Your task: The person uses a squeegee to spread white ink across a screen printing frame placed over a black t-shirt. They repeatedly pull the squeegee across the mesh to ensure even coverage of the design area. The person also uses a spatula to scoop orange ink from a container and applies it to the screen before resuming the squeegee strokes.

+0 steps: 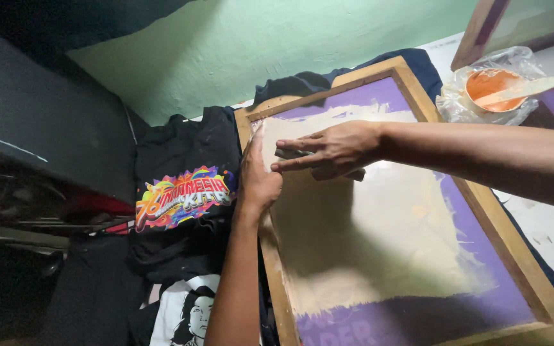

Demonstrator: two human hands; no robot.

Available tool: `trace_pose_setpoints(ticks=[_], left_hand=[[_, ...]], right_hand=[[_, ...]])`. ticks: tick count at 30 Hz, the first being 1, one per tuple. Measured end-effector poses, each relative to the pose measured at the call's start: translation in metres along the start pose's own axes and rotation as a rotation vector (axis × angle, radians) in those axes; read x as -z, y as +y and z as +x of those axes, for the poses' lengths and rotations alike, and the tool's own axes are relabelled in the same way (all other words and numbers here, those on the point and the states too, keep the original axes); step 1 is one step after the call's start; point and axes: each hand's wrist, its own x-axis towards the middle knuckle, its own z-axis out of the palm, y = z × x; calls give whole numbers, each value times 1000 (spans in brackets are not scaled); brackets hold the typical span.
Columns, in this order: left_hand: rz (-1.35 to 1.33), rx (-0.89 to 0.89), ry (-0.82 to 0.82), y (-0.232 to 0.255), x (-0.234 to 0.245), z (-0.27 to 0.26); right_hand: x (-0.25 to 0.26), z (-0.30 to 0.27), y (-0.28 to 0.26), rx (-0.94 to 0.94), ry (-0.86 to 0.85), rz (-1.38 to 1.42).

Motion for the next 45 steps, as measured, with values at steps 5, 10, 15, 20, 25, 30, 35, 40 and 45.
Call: trace_pose_setpoints(ticks=[5,10,15,20,25,30,35,40,45], left_hand=[[-175,-112,-159,-18,-12,22],[-42,-139,-198,-40,-24,43],[-31,-107,-197,-7,-18,44],[48,-163,-48,-3,-3,60],[334,-316,100,-24,12,69],[636,-161,-46,-45,-11,61],[698,-193,-16,-55,-17,44],[627,-440,154,-76,-40,-18],[700,-542,-58,1,-28,-121]], right_hand=[[-10,-7,-3,56,-137,-7],[23,-18,-9,-225,-227,213],[25,-23,-17,-985,-279,604],[-40,-20,19,-1048,-193,554],[-62,9,29,-942,23,375],[-89,26,18,-977,-78,399],[-74,23,5,-951,-8,401],[-51,13,-49,-913,-41,440],[-18,-2,-143,-794,55,343]])
